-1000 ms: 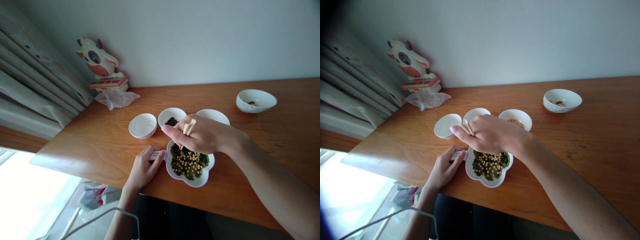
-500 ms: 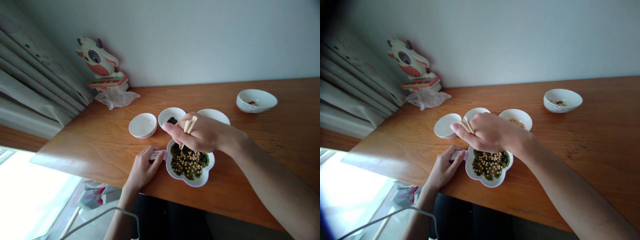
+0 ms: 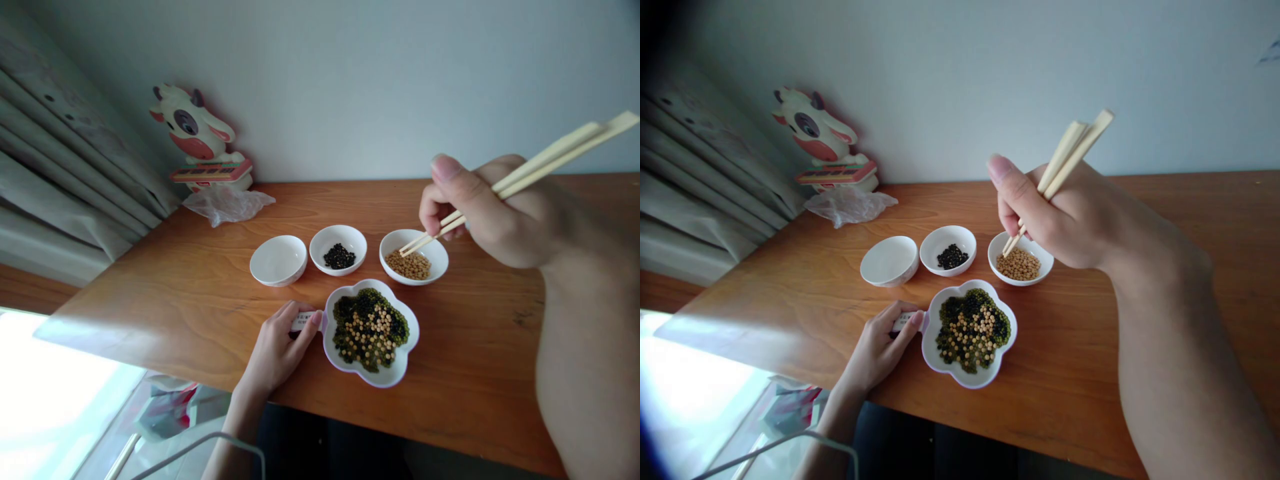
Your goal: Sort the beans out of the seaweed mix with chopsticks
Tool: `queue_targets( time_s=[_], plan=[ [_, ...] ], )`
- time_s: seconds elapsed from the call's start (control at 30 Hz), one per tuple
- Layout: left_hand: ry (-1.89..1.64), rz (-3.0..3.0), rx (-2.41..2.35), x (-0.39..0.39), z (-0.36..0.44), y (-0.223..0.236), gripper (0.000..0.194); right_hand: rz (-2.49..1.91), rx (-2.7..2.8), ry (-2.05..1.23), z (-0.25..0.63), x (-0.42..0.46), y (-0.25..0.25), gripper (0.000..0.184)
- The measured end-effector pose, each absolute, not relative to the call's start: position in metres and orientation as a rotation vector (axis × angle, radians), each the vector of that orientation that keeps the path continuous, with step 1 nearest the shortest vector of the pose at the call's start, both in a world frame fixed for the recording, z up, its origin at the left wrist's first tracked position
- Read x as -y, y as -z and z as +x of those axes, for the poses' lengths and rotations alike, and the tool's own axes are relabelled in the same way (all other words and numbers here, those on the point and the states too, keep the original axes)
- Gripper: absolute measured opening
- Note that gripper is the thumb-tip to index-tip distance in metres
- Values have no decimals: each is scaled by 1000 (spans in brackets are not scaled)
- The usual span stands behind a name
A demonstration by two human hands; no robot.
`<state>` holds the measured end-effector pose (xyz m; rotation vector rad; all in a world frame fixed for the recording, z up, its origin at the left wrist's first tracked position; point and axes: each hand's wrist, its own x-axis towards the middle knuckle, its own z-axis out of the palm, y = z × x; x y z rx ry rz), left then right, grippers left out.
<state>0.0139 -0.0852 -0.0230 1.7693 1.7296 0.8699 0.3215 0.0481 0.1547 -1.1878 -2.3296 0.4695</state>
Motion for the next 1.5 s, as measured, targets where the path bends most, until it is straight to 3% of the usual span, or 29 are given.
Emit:
queue_targets(
  time_s=[0.23,0.47,1.5],
  plan=[
    [-835,1755,-1745,85,15,21,28,-1257,2343,-415,327,-58,-147,76],
    [-847,1762,-1714,85,16,18,28,-848,2495,-889,283,-33,-142,71],
    [-906,1798,-1718,87,18,14,26,-802,2761,-883,246,-23,-113,66]
  ],
)
